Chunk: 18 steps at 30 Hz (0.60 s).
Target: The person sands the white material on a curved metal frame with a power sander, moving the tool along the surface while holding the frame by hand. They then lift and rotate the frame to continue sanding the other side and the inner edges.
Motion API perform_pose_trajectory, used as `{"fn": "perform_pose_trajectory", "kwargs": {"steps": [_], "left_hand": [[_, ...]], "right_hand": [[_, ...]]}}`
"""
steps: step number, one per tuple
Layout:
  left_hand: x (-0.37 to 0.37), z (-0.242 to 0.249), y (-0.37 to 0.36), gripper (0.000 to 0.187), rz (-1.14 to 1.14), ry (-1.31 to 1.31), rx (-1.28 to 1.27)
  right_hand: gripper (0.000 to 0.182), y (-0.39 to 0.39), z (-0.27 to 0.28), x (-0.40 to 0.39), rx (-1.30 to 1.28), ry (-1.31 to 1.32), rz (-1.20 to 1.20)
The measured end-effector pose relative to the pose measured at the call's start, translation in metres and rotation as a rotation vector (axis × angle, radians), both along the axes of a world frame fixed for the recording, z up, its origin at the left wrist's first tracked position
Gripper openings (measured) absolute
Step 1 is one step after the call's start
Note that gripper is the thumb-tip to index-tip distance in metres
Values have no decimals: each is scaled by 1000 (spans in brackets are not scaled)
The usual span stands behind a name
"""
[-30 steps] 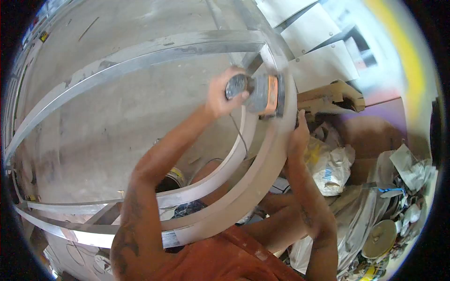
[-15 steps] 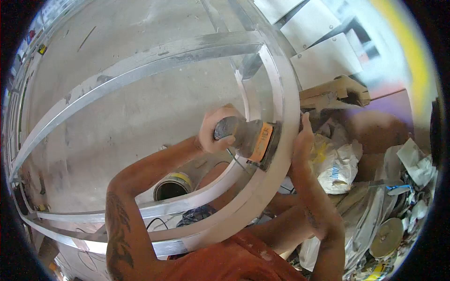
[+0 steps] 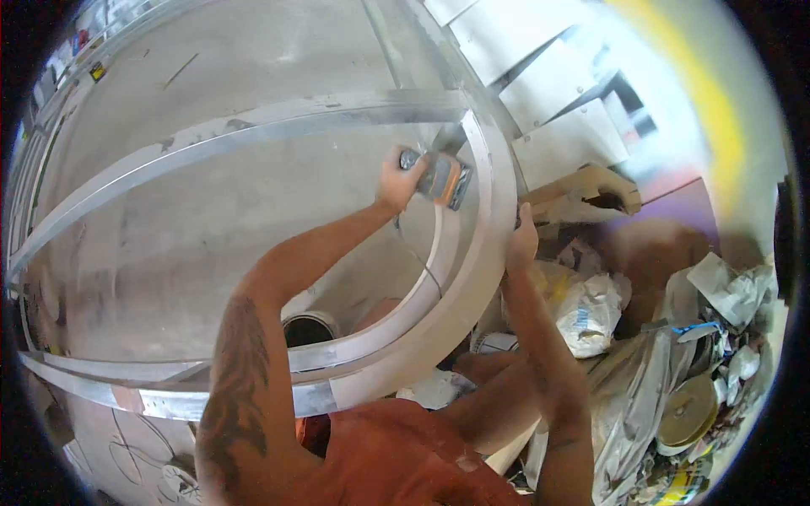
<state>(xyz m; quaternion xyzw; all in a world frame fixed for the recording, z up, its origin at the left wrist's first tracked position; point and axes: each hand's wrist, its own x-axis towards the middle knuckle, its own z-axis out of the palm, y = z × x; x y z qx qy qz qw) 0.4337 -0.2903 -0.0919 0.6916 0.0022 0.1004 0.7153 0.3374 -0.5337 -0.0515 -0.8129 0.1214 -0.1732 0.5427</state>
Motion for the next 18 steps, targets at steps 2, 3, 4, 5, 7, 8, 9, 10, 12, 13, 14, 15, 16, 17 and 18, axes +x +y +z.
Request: {"fn": "perform_pose_trajectory", "kwargs": {"steps": [2,3,4,5,7,8,9,10,12,13,14,15,16,17,18], "left_hand": [[-7,-16,14,46,-18,116,78],[-12,-19,22,48,-18,136,36],[-17,-24,31,50,-24,165,1],[-21,-25,38,50,-22,174,21],[-29,-28,50,47,-128,251,-30],[-52,-7,53,49,-163,319,-41],[-70,16,53,51,-189,384,-58],[-75,15,49,55,-209,396,-69],[-102,12,44,58,-217,436,-87],[-122,28,40,62,-222,483,-73],[-129,38,34,66,-230,515,-62],[-129,30,27,66,-229,517,-71],[-133,21,22,69,-214,514,24],[-140,11,19,73,-199,520,124],[-146,6,14,73,-196,546,121]], "right_hand": [[53,-12,-12,8,302,83,-57],[51,-12,-9,10,599,178,-124],[51,-14,-11,2,617,180,-120],[51,-12,-8,-18,640,224,82],[53,-37,-57,-34,492,438,241],[53,-26,-68,-58,512,482,241],[54,-6,-61,-80,481,439,410],[55,13,-61,-93,448,384,585],[54,50,-87,-105,32,383,612],[54,68,-88,-119,-166,301,611],[55,84,-87,-131,-354,207,594],[55,97,-88,-141,-506,128,568],[55,104,-85,-148,-604,74,547],[55,110,-87,-152,-656,51,526],[55,110,-85,-153,-700,34,514]]}}
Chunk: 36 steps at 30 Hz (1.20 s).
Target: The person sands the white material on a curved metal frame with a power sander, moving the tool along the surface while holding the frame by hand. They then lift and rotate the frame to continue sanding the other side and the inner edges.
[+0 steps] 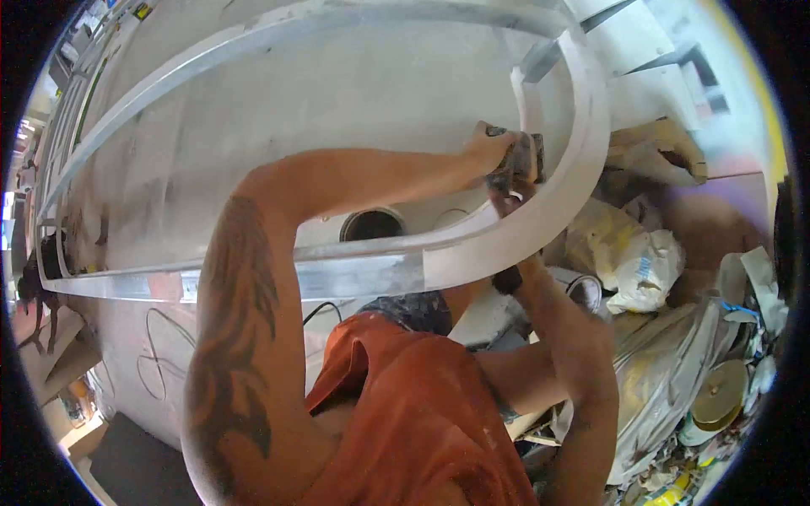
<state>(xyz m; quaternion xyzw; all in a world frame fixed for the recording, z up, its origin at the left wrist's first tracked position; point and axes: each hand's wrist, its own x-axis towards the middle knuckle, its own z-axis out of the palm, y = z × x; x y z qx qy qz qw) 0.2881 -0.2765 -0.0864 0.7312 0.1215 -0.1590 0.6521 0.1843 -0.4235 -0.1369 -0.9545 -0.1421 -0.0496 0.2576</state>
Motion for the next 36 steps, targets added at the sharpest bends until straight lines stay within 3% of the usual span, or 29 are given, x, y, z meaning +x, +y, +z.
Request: {"fn": "perform_pose_trajectory", "kwargs": {"steps": [2,6,8,9,13,16,20,23,24,30,32,36], "left_hand": [[-4,-1,-13,74,95,86,-7],[-15,1,-7,70,-26,189,-38],[-13,5,23,68,-602,7,-425],[-16,13,36,69,-759,-36,-456],[-38,52,94,70,-1026,-163,68],[-88,69,133,70,-1108,-291,265],[-153,84,168,71,-1103,-398,328],[-168,129,174,71,-1031,-30,509],[-173,132,173,71,-1039,-21,511],[-214,133,205,68,-907,-243,747],[-241,132,224,69,-782,-567,983],[-255,123,227,72,-709,-524,1101]], "right_hand": [[55,-9,5,1,-45,-20,-19],[56,-45,20,7,-139,28,-98],[56,-68,24,2,-177,69,-144],[56,-85,18,0,-195,92,-174],[56,-111,11,13,-246,178,-245],[57,-115,7,19,-257,217,-290],[57,-115,5,18,-273,246,-303],[57,-119,1,18,-277,263,-305],[57,-121,2,17,-280,267,-303],[58,-92,5,3,-242,231,-202],[58,-71,12,-12,-205,195,-128],[59,-18,35,-48,-109,58,90]]}}
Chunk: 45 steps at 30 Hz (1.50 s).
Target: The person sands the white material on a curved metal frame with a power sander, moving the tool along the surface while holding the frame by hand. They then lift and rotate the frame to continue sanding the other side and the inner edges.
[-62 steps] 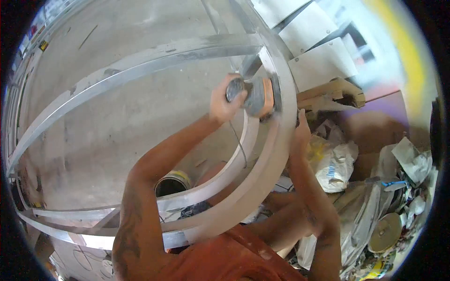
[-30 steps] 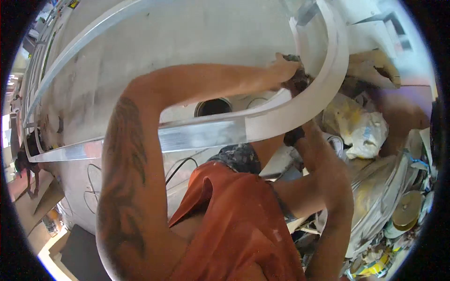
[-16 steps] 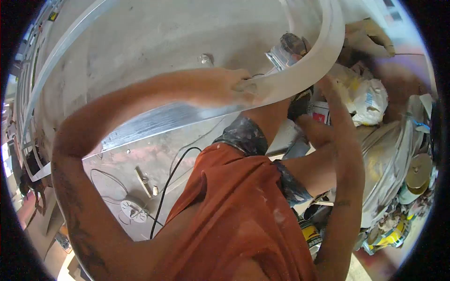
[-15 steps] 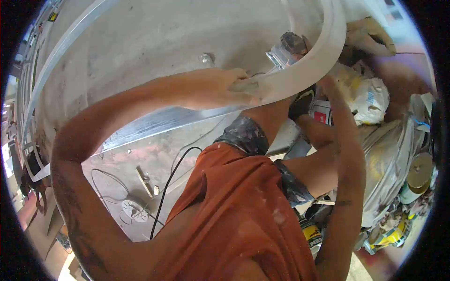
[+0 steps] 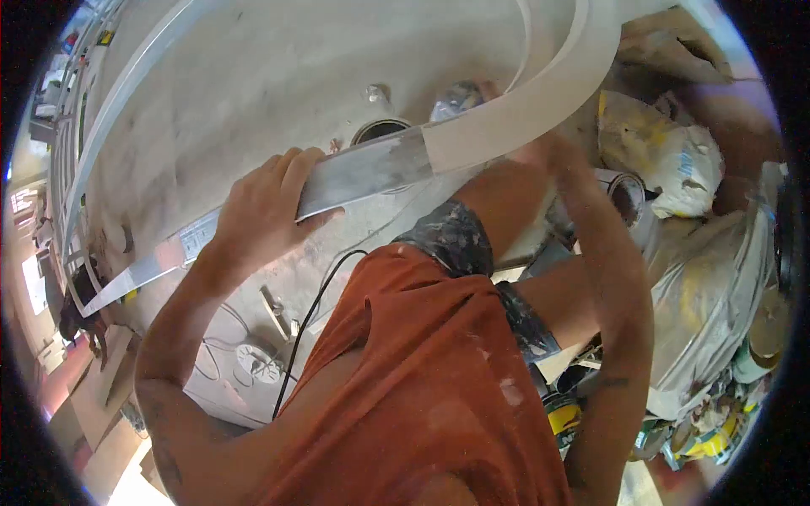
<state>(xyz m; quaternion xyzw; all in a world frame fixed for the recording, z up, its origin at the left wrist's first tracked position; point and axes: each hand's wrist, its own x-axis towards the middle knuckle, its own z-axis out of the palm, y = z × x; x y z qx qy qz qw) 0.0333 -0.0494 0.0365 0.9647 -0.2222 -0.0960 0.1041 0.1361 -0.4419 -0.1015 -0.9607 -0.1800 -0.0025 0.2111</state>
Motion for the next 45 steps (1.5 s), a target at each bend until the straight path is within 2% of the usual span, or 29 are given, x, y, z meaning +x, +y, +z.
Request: {"fn": "perform_pose_trajectory", "kwargs": {"steps": [6,11,14,16,17,21,23,26,27,28,31,33,34,36,37,39,42,43,45], "left_hand": [[-1,-8,0,73,19,-82,24],[-4,-13,4,66,10,-216,-64],[-8,-6,-3,65,74,-190,-15],[-11,-12,0,72,152,-179,11],[-12,-14,0,73,152,-185,18],[-11,-12,-2,76,151,-220,61],[-11,-9,-2,76,142,-211,44],[-12,-9,-2,75,134,-220,27],[-14,-10,-5,75,125,-224,24],[-15,-10,-6,75,144,-224,27],[-15,-9,-5,73,142,-227,19],[-14,-14,-3,69,74,-369,18],[-15,-16,-3,69,81,-369,19],[-17,-14,-5,73,98,-321,26],[-18,-14,-6,73,111,-327,31],[-18,-14,-8,71,129,-268,-19],[-22,-15,-4,70,137,-285,15],[-26,-13,5,70,122,-285,16],[-37,-11,32,67,175,-255,-74]], "right_hand": [[59,78,-2,-26,-13,-387,391],[60,91,-19,0,-123,-640,502],[60,101,-15,16,-107,-726,588],[49,105,4,22,75,-211,679],[46,111,18,18,115,-109,697],[50,115,9,22,232,-188,821],[54,113,-8,32,95,-193,843],[53,112,-54,55,118,-371,877],[49,116,-2,37,106,-377,929],[49,118,-5,38,110,-378,948],[47,124,-7,33,174,-323,897],[41,131,6,8,325,-52,712],[41,135,4,0,325,-51,718],[39,149,-7,-14,200,-345,858],[39,160,-11,-22,203,-351,872],[31,181,-17,-42,315,-203,705],[33,216,-22,-63,376,-177,631],[32,228,-21,-68,420,-46,603],[31,255,-22,-77,398,-100,545]]}}
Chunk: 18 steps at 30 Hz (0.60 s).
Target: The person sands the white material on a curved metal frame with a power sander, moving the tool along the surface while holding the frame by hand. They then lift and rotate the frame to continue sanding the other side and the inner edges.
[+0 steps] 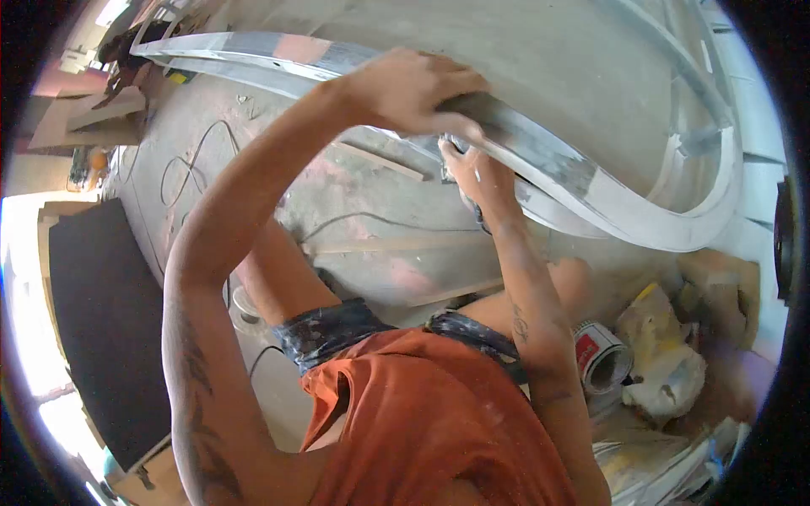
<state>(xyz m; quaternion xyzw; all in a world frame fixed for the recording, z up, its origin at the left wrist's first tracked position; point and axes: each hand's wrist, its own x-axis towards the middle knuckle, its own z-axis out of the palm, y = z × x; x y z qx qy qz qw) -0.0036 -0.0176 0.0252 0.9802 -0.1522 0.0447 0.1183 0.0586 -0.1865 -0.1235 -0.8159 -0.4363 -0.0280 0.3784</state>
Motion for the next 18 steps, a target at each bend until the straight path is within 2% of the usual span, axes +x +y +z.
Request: {"fn": "perform_pose_trajectory", "kwargs": {"steps": [1,2,4,5,6,7,8,9,11,12,13,14,15,17,18], "left_hand": [[-8,-5,28,63,35,-34,17],[-20,-11,63,61,71,-66,27],[-49,-9,125,57,250,-64,4],[-60,-13,160,56,276,-149,-14],[-68,-19,196,56,300,-235,-33],[-73,-27,227,54,447,-252,-50],[-76,-6,237,44,545,-5,96],[-79,-16,262,38,422,-49,192],[-81,-19,291,43,530,116,233],[-81,-27,302,43,502,114,218],[-81,-35,310,43,398,-19,364],[-81,-41,316,43,297,-153,506],[-83,-39,311,43,280,-168,502],[-83,-33,306,47,418,-9,389],[-81,-33,302,47,394,-12,389]], "right_hand": [[32,14,-3,-2,-5,-49,-59],[33,26,-12,-4,-21,45,-61],[32,45,-16,-5,5,4,-78],[31,52,-16,-10,36,-27,-73],[31,62,-8,-18,-6,223,-148],[31,70,-8,-22,-11,221,-184],[31,77,-12,-20,47,88,-170],[32,83,-15,-19,100,-52,-153],[35,90,-20,-24,54,-160,-214],[36,91,-20,-29,-16,-45,-262],[37,92,-19,-31,-82,69,-307],[39,96,-16,-33,-182,60,-349],[39,96,-17,-34,-181,52,-370],[48,99,-20,-33,-112,-66,-351],[48,93,-24,-40,-113,-62,-376]]}}
